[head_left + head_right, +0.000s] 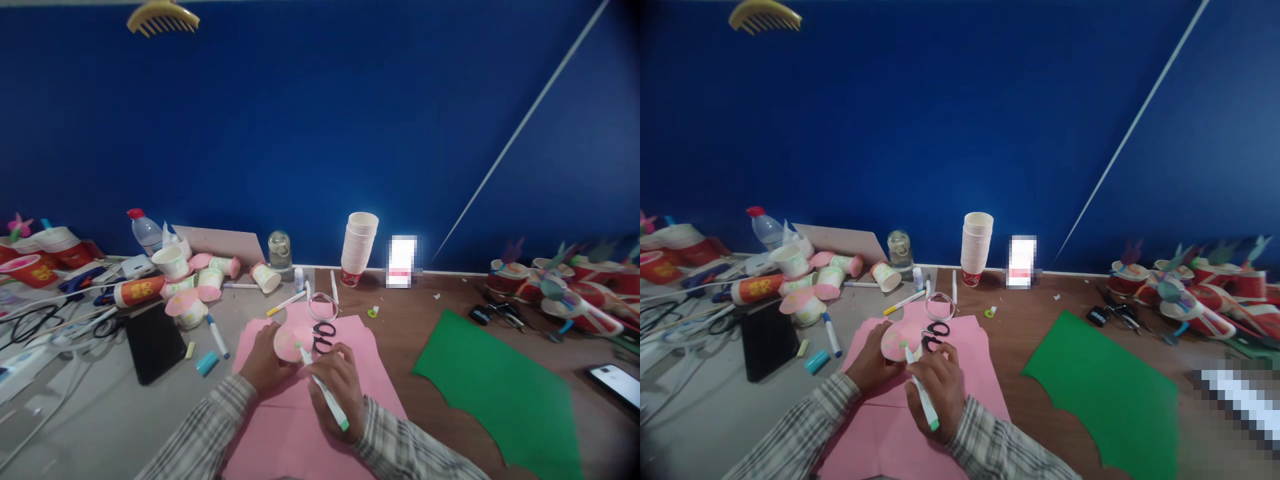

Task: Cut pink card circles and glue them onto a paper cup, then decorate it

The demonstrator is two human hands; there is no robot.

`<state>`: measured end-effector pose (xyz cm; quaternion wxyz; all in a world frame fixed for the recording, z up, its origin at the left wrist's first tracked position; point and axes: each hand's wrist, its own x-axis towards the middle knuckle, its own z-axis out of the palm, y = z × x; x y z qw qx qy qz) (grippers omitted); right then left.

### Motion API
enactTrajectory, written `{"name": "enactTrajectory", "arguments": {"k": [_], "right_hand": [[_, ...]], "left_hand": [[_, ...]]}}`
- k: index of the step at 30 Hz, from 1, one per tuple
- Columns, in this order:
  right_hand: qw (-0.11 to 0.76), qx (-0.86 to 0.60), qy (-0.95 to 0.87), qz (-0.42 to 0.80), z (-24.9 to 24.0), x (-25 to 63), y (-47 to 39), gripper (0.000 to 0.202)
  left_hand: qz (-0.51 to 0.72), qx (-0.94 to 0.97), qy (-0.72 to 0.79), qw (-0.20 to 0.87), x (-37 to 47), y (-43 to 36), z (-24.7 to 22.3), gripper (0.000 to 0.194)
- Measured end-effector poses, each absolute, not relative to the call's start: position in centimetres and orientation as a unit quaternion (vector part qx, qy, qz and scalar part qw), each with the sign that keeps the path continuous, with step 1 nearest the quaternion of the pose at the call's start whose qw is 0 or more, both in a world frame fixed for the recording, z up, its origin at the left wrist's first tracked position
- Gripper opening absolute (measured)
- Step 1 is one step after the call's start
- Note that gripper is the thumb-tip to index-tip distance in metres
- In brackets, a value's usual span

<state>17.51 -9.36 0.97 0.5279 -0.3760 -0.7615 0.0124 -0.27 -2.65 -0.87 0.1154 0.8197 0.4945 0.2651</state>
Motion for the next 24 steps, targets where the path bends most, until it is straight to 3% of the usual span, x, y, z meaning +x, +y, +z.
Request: {"name": "enactTrajectory", "arguments": {"k": [11,24], "right_hand": [[0.528,-0.367,-0.766,0.006,0.58,17.5,-9.01,0.022],[0.545,-0.381,-0.747,-0.001,0.78,17.59,-8.87,0.017]], "left_hand": [[0.29,0.812,0.492,0.119,-0.34,-2.65,-1.06,0.044],[0.27,0.827,0.484,0.1,-0.14,-2.69,-0.4,0.028]]}}
